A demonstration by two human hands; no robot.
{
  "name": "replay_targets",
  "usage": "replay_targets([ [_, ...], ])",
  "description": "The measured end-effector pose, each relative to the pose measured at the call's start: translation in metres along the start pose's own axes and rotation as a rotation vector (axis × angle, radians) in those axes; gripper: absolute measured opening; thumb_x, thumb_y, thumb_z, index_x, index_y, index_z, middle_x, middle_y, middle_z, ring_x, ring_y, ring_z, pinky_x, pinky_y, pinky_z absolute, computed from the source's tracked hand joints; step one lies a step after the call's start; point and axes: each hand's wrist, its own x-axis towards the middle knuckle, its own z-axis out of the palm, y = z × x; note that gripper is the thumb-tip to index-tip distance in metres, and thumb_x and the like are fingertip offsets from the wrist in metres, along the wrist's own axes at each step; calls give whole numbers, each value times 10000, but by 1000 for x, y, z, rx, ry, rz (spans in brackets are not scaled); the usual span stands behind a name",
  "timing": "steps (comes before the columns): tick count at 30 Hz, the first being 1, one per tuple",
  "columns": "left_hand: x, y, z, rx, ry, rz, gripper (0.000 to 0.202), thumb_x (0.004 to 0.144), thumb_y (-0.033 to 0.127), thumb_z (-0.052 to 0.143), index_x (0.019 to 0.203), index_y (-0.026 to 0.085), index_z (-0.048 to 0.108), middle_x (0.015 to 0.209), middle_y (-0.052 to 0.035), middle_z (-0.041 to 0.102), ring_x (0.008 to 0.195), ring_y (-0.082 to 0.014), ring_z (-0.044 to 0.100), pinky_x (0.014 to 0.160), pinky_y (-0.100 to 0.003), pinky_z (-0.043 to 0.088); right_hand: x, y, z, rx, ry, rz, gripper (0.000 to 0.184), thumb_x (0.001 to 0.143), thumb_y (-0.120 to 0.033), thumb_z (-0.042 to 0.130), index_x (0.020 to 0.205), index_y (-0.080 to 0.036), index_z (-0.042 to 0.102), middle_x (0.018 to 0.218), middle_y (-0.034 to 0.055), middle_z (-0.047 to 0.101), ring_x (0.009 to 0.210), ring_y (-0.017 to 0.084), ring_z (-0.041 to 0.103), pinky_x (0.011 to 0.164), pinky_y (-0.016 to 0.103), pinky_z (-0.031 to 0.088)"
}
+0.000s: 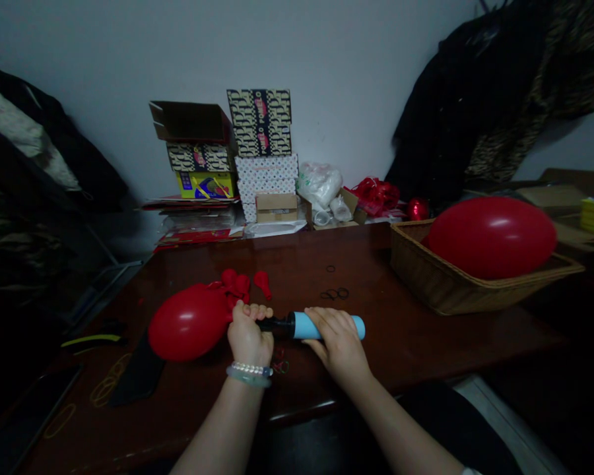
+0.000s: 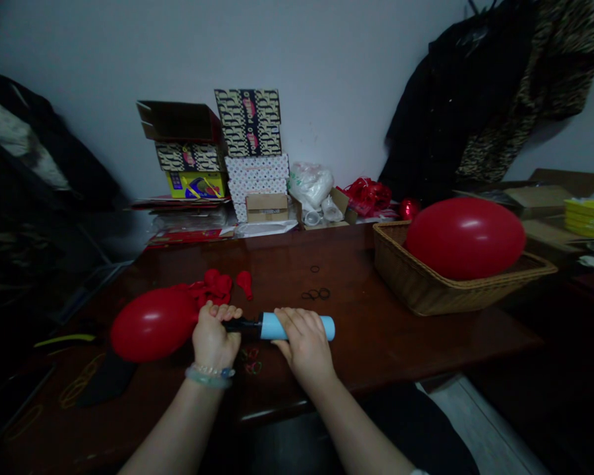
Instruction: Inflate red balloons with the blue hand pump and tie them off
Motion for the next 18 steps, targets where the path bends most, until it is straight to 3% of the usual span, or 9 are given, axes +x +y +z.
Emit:
replay_targets([
  [10, 30, 48, -4, -69, 49, 29, 294, 840, 82, 380, 585, 193, 285, 428, 84, 265, 361, -63, 292, 424, -214, 298, 5, 21, -15, -84, 26, -38, 479, 870, -348, 607, 1323, -242, 494, 1246, 65, 613, 1162, 238, 530, 1006, 438, 394],
  [18, 25, 40, -7, -137, -10, 24, 296, 840, 81, 404, 589, 190, 291, 443, 85, 283, 383, -59, 318, 448, -210, 316, 2, 24, -18, -111, 65, -22, 447, 875, -334, 599, 1305, -240, 517, 1230, 64, 622, 1142, 238, 531, 994, 429, 383],
])
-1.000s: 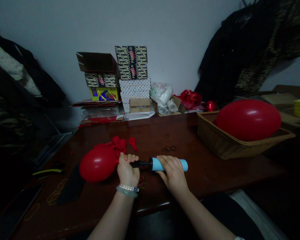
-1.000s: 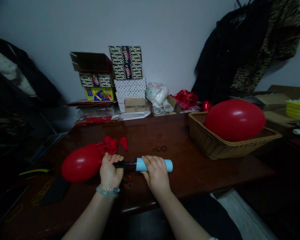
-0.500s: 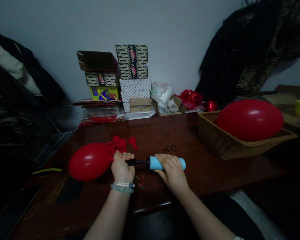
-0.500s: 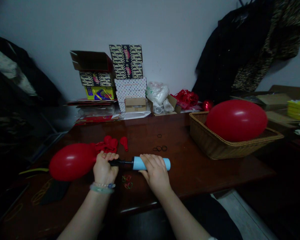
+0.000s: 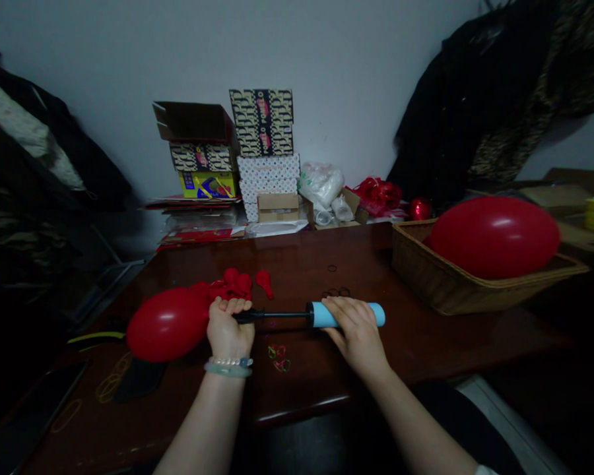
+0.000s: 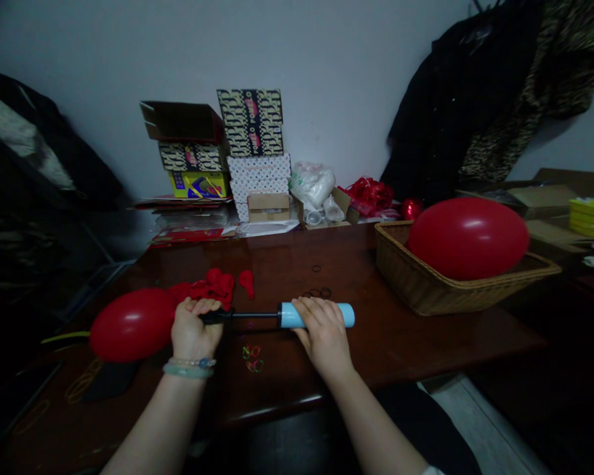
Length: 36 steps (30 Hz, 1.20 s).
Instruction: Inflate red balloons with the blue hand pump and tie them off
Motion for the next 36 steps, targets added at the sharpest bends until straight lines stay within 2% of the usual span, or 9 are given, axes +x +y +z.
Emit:
replay_targets([
  [6, -5, -12, -1, 5, -27, -9, 298, 843, 95, 430, 593, 192, 299, 457, 84, 283, 399, -62, 319, 461, -216, 326, -2, -8, 2, 28, 5, 28, 446, 869, -304, 609, 1301, -238, 522, 1228, 64, 617, 1127, 245, 521, 990, 426, 368],
  [16, -27, -45, -5, 71, -46, -82, 329, 875, 143, 462, 595, 193, 297, 477, 78, 281, 424, -65, 314, 478, -217, 337, -7, -26, 13, 79, -28, 62, 436, 872, -330, 607, 1290, -232, 534, 1211, 70, 627, 1093, 249, 523, 970, 426, 355],
  [21, -31, -54, -7, 81, -12, -76, 339, 885, 179, 482, 597, 194, 305, 477, 79, 283, 429, -67, 317, 481, -218, 343, -9, -28, 17, 67, -27, 72, 420, 883, -336, 588, 1289, -240, 539, 1199, 67, 636, 1080, 247, 530, 958, 422, 355],
  [27, -28, -47, -2, 123, 16, -53, 315, 870, 162, 473, 598, 194, 318, 475, 78, 292, 419, -71, 319, 473, -226, 343, -5, -26, 15, 41, -68, 38, 447, 878, -377, 589, 1301, -244, 528, 1207, 70, 634, 1093, 242, 537, 956, 409, 372],
  [36, -5, -18, 2, 122, 51, -15, 290, 859, 133, 428, 603, 195, 307, 453, 87, 266, 388, -66, 308, 453, -219, 324, 1, -15, 8, 47, -84, 28, 492, 850, -363, 632, 1313, -246, 513, 1223, 69, 625, 1122, 238, 536, 964, 414, 404],
])
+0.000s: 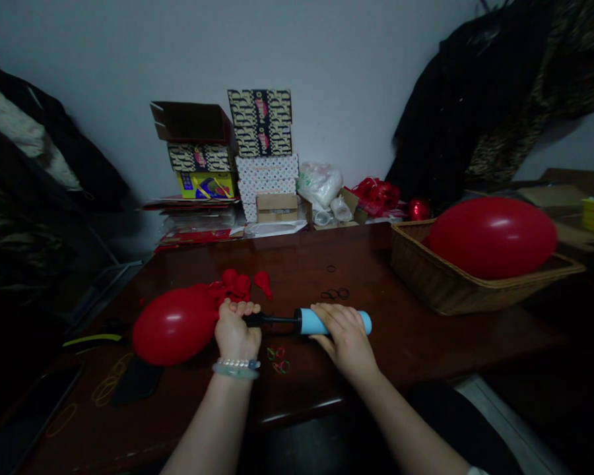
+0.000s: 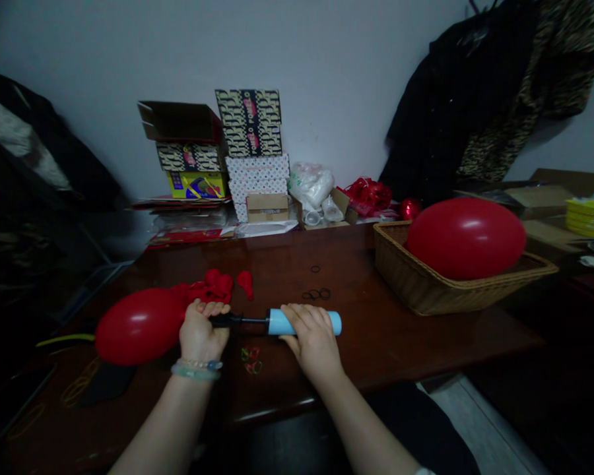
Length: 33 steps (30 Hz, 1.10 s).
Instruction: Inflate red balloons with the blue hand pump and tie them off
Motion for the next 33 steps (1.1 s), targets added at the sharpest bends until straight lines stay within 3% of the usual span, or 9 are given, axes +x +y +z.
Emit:
replay_targets([
  [12, 5, 24, 3, -58, -14, 15, 294, 840, 75, 387, 587, 193, 295, 430, 84, 272, 364, -62, 295, 429, -212, 305, 1, 9, -10, -5, 26, -19, 485, 858, -366, 619, 1316, -250, 507, 1227, 69, 619, 1136, 238, 533, 973, 427, 401],
  [19, 1, 9, -3, -64, -33, 37, 279, 835, 112, 433, 601, 192, 302, 461, 85, 290, 397, -62, 328, 460, -211, 327, -4, 9, -5, -20, 54, 20, 460, 856, -328, 621, 1300, -252, 525, 1212, 66, 627, 1113, 246, 537, 969, 431, 392],
  [33, -20, -25, -3, -27, -52, -44, 338, 880, 192, 489, 593, 192, 311, 475, 81, 294, 419, -64, 322, 476, -216, 337, -7, -12, 6, 23, 37, 42, 454, 849, -338, 633, 1281, -236, 541, 1197, 62, 631, 1080, 239, 532, 942, 406, 391],
])
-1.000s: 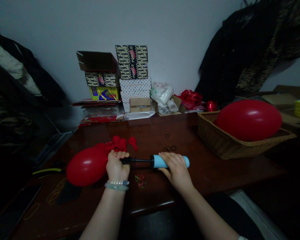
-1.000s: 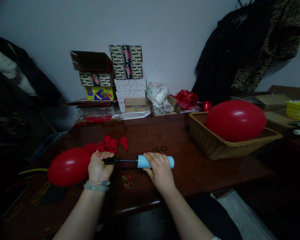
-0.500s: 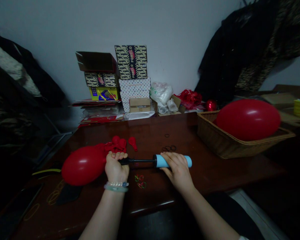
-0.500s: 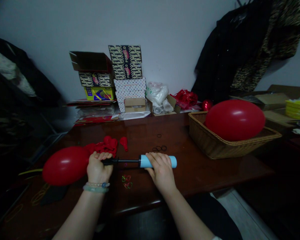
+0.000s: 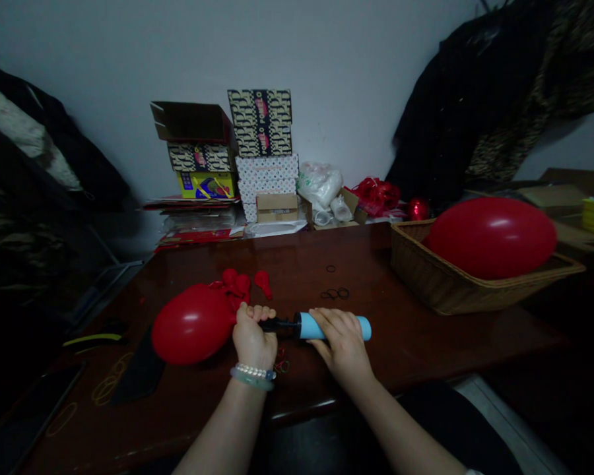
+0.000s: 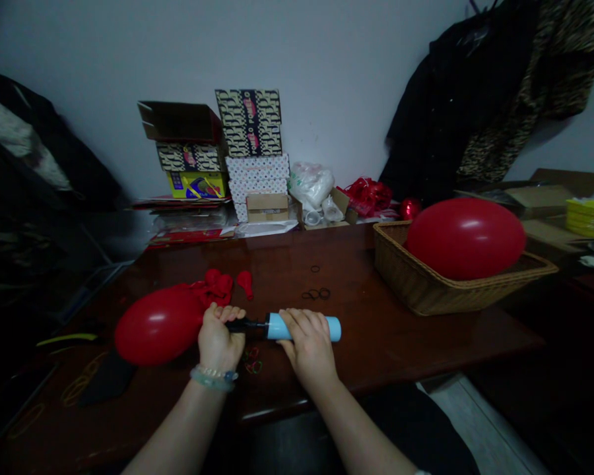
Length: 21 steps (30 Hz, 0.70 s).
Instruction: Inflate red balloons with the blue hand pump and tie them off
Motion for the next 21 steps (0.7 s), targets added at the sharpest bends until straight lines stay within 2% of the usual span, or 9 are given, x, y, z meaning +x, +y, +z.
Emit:
replay_targets([
  [5, -4, -9, -3, 8, -27, -9, 353, 875, 216, 511, 592, 193, 301, 482, 81, 293, 424, -64, 331, 486, -218, 344, -2, -1, 5, -14, 20, 1, 447, 857, -336, 619, 1287, -240, 540, 1183, 66, 636, 1075, 240, 535, 939, 414, 394],
  [9, -4, -7, -1, 29, -5, 10, 354, 868, 229, 521, 594, 194, 299, 481, 83, 284, 418, -64, 320, 470, -216, 333, -2, -2, 7, -23, 13, -7, 472, 848, -338, 628, 1300, -248, 530, 1178, 67, 638, 1070, 236, 543, 926, 406, 410],
  [14, 3, 8, 4, 59, 36, 38, 319, 879, 213, 474, 607, 199, 308, 479, 85, 276, 408, -69, 323, 472, -222, 343, 5, 0, 2, 24, -13, -33, 492, 849, -361, 630, 1312, -246, 512, 1203, 74, 629, 1095, 241, 544, 943, 416, 416],
  [21, 20, 40, 5, 3, 82, 66, 298, 867, 141, 411, 600, 198, 291, 436, 90, 269, 368, -59, 310, 438, -204, 312, 8, 15, -8, 10, -12, -59, 473, 863, -356, 614, 1311, -251, 507, 1228, 79, 618, 1136, 252, 547, 1019, 481, 378],
])
